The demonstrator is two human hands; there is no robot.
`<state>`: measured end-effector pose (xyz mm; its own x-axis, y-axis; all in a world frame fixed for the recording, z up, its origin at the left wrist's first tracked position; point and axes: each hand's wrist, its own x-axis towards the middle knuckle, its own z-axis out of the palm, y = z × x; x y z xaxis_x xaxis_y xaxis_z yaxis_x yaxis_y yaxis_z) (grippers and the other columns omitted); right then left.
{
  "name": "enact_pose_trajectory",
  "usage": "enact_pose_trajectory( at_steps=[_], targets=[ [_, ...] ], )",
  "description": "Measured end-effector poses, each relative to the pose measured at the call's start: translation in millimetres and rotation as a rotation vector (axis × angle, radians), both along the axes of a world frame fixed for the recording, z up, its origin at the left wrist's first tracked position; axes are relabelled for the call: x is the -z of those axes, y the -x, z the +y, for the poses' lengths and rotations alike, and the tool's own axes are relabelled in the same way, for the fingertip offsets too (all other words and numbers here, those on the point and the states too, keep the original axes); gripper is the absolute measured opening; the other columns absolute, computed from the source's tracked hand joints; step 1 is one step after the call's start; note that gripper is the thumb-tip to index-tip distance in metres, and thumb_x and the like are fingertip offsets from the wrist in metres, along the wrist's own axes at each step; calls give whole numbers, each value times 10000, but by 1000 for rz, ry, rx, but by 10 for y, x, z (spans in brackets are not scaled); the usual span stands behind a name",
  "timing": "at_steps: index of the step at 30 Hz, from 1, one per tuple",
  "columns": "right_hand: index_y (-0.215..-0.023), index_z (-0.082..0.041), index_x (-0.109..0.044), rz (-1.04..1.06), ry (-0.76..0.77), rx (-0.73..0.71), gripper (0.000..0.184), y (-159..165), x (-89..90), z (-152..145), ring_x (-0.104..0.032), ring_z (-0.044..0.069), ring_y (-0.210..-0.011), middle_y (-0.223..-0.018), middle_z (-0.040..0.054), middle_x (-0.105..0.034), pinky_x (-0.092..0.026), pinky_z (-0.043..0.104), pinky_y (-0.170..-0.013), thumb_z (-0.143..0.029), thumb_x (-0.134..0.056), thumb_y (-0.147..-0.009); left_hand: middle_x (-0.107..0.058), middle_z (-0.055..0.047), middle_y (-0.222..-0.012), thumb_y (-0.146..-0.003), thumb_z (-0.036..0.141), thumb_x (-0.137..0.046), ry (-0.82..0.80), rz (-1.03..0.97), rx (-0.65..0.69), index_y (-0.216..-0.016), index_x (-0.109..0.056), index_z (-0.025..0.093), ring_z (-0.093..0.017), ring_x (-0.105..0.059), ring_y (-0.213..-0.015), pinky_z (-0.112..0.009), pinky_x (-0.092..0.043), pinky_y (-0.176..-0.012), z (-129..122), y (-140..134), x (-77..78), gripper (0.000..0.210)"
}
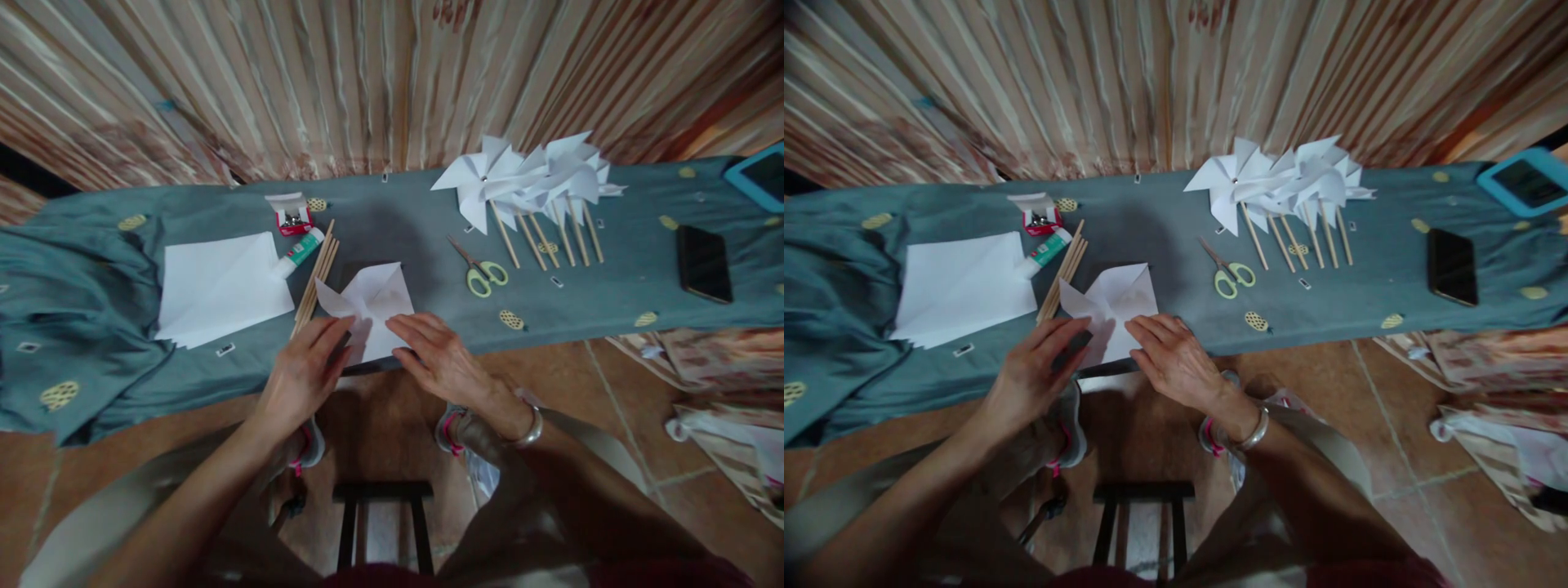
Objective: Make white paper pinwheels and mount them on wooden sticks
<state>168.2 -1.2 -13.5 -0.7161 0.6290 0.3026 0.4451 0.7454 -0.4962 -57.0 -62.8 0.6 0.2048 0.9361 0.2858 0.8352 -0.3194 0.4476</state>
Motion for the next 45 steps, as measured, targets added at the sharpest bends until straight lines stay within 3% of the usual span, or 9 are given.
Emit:
enact_pose_trajectory(
  at_steps=[4, 10, 18, 33, 40, 45],
  targets=[
    [-1414, -144, -418, 24, 71, -14, 471, 108, -15, -23, -513, 266, -1201, -1293, 145, -602, -455, 487, -1020, -212, -443, -949, -581, -117, -1291, -907, 222, -492, 202, -213, -171, -1385, -387, 217, -111, -609, -694, -262, -518, -668, 103, 25, -42, 489],
    [-1481, -153, -278, 5, 155, -19, 567, 308, 42, 2, -430, 272, -1284, -1322, 164, -553, -407, 512, -1054, -180, -415, -931, -656, -118, -1173, -880, 256, -483, 359, -465, -186, -1437, -308, 199, -88, -545, -524, -238, -475, -537, 245, 8, 43, 586],
    [-1460, -133, -307, -69, 123, -28, 557, 397, 69, 36, -430, 271, -1263, -1306, 159, -552, -388, 497, -1039, -157, -416, -914, -677, -106, -1078, -861, 241, -482, 399, -428, -237, -1400, -390, 167, -86, -546, -482, -238, -454, -509, 326, -10, 42, 552],
    [-1443, -106, -339, -104, 66, -24, 509, 410, 120, 48, -419, 271, -1256, -1290, 155, -580, -375, 487, -1050, -157, -379, -938, -610, 41, -615, -819, 248, -525, 453, -513, -232, -1287, -518, 159, -103, -509, -398, -222, -407, -460, 461, 8, 76, 477],
    [-1441, -92, -349, -130, 69, -17, 520, 405, 122, 52, -418, 269, -1274, -1302, 165, -565, -369, 481, -1064, -135, -406, -926, -612, 39, -616, -807, 261, -551, 490, -565, -240, -1321, -493, 126, -101, -509, -372, -225, -395, -426, 467, 24, 80, 534],
    [-1453, -143, -338, -53, 113, -32, 510, 393, 137, 64, -430, 268, -1278, -1302, 153, -565, -392, 510, -1057, -190, -390, -947, -670, -5, -763, -817, 272, -561, 483, -580, -252, -1344, -475, 147, -92, -538, -399, -213, -412, -420, 431, 28, 64, 548]
  ],
)
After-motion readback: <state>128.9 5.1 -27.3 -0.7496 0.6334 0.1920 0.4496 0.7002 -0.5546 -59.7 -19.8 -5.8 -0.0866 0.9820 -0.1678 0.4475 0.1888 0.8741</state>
